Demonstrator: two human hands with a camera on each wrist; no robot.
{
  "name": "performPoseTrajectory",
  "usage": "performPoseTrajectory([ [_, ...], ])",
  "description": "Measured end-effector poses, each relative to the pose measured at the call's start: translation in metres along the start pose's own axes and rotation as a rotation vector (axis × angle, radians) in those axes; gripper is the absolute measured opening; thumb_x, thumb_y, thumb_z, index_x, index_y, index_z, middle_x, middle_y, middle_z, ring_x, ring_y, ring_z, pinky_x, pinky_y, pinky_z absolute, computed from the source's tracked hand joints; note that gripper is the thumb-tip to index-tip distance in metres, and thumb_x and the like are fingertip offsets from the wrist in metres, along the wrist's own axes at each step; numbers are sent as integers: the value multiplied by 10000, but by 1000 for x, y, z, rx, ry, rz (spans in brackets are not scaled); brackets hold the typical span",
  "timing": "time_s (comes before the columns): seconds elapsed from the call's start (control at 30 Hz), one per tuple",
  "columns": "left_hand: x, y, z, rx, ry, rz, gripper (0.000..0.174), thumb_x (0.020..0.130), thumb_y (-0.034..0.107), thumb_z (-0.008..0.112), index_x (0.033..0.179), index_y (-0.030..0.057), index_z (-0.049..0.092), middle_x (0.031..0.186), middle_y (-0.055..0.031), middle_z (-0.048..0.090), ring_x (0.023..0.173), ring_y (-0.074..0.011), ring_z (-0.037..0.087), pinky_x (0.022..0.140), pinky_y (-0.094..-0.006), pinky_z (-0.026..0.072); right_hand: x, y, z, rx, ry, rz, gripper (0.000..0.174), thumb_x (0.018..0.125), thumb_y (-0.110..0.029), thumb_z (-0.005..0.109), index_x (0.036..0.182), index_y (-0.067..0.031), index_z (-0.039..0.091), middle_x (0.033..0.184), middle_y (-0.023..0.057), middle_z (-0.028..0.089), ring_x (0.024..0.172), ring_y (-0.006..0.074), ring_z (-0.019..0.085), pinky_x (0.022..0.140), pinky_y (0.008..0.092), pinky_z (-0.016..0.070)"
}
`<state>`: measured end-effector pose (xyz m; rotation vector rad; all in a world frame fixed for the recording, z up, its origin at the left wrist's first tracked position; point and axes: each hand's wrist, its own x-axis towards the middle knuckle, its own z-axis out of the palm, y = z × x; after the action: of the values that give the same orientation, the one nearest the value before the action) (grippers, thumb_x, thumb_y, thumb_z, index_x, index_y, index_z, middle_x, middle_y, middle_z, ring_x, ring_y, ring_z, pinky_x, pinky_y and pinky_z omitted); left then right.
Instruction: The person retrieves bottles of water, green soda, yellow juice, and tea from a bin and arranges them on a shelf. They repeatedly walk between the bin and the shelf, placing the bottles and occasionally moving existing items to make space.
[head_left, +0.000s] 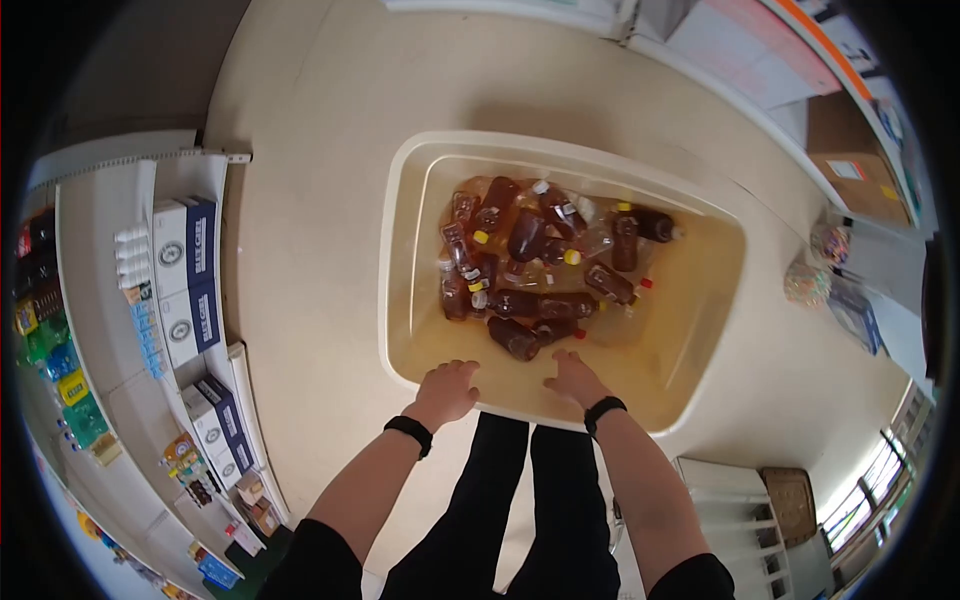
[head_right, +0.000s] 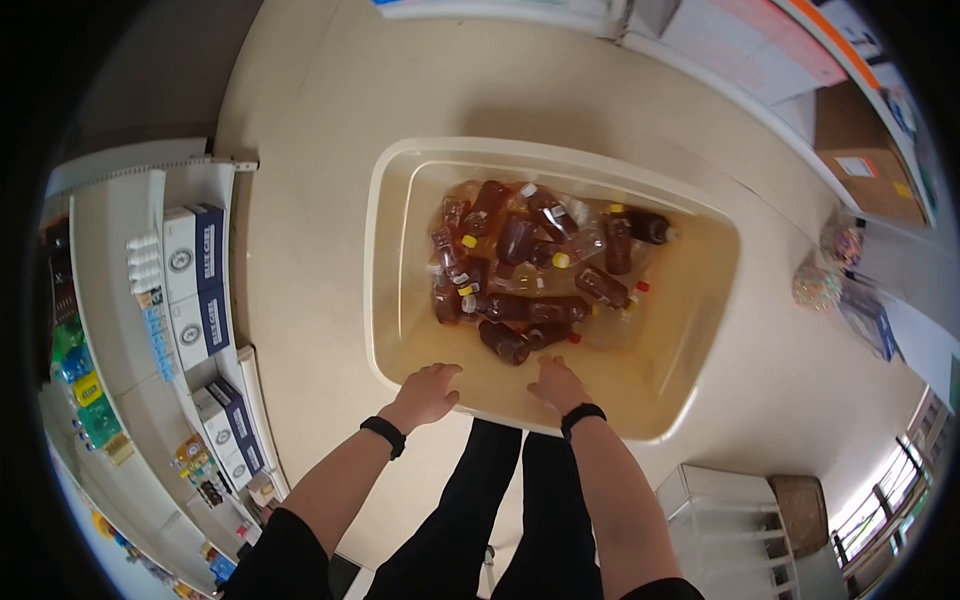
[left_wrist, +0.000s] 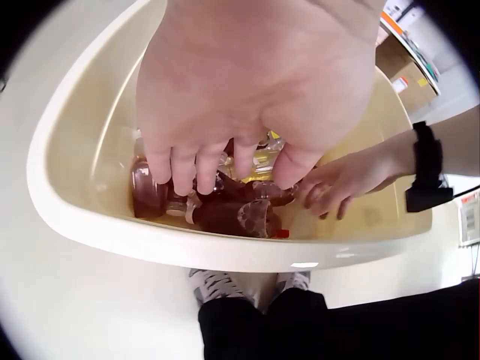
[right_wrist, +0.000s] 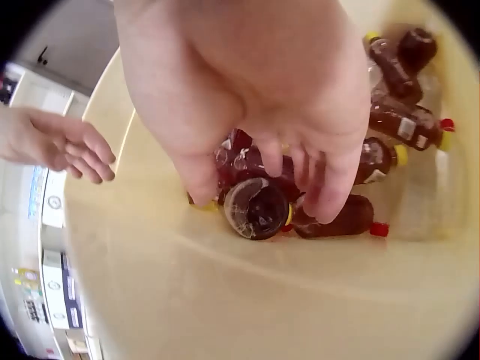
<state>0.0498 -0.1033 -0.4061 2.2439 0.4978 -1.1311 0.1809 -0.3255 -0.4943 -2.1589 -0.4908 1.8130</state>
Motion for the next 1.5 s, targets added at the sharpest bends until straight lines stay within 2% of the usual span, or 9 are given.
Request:
performPoseTrajectory([
  [0.33, 19, -39, 10, -521, -180, -182, 630, 874, 295, 580, 1411, 20, 398, 1385, -247, 466, 1276, -393, 469, 1069, -422, 392, 127, -33, 37, -318, -14, -51, 729, 720, -413, 756, 1265, 18, 535, 1207, 212, 621, 1030, 361, 652, 888, 438, 532],
  [0.4, 19, -43, 12, -567, -199, -180, 675, 876, 327, 603, 1423, 8, 370, 1385, -248, 468, 1278, -397, 471, 1078, -408, 385, 115, -32, 16, -98, -106, -164, 703, 659, -391, 806, 1185, 24, 592, 1072, 165, 682, 874, 313, 698, 845, 396, 551],
  [0.53, 28, -28, 29, -1030, -2, -250, 831, 813, 315, 736, 1451, 15, 295, 1351, -216, 500, 1249, -325, 517, 1042, -387, 425, 44, -63, -4, 723, -382, -85, 826, 716, -178, 819, 1401, -27, 381, 1252, 163, 578, 1126, 279, 590, 947, 388, 499],
  [0.73, 28, -26, 26, -1291, 300, -311, 900, 719, 272, 840, 1409, 39, 312, 1287, -164, 544, 1185, -273, 562, 986, -374, 471, 36, -83, 0, 595, -634, -159, 932, 682, -228, 860, 1438, -77, 336, 1297, 130, 535, 1095, 230, 598, 968, 364, 490],
  [0.87, 10, -34, -9, -934, 427, -335, 798, 701, 230, 831, 1352, 75, 396, 1205, -151, 584, 1112, -288, 608, 949, -385, 496, 87, -99, -2, -131, -66, -437, 895, 709, -315, 836, 1408, -20, 362, 1331, 195, 513, 1116, 343, 589, 986, 390, 475],
  [0.93, 6, -42, -15, -975, 440, -326, 741, 687, 184, 819, 1313, 82, 436, 1195, -157, 583, 1095, -305, 614, 929, -386, 508, 151, -95, 26, 146, 304, -271, 891, 686, -332, 839, 1374, 10, 387, 1325, 249, 516, 1103, 404, 588, 959, 415, 481],
  [1.17, -25, -42, -2, -1044, 552, -216, 664, 747, 158, 794, 1305, 75, 444, 1239, -141, 574, 1135, -285, 612, 922, -356, 522, 233, -118, 36, 261, 381, -99, 686, 675, -340, 799, 1177, 68, 572, 993, 264, 686, 955, 405, 665, 832, 434, 522],
  [1.43, -96, 7, -9, -1062, 614, -209, 654, 734, 119, 790, 1303, 88, 469, 1254, -128, 575, 1117, -279, 625, 914, -353, 533, 90, -98, -23, 320, 191, 191, 426, 783, -305, 715, 1035, 34, 658, 751, 114, 683, 663, 218, 667, 614, 347, 534],
  [1.5, -113, 27, -1, -1082, 737, -144, 643, 735, 102, 781, 1301, 82, 476, 1230, -134, 577, 1087, -271, 634, 898, -352, 537, 27, -84, -38, -132, 464, -255, 520, 817, -367, 723, 1147, 11, 587, 1043, 222, 669, 937, 369, 671, 787, 429, 551],
])
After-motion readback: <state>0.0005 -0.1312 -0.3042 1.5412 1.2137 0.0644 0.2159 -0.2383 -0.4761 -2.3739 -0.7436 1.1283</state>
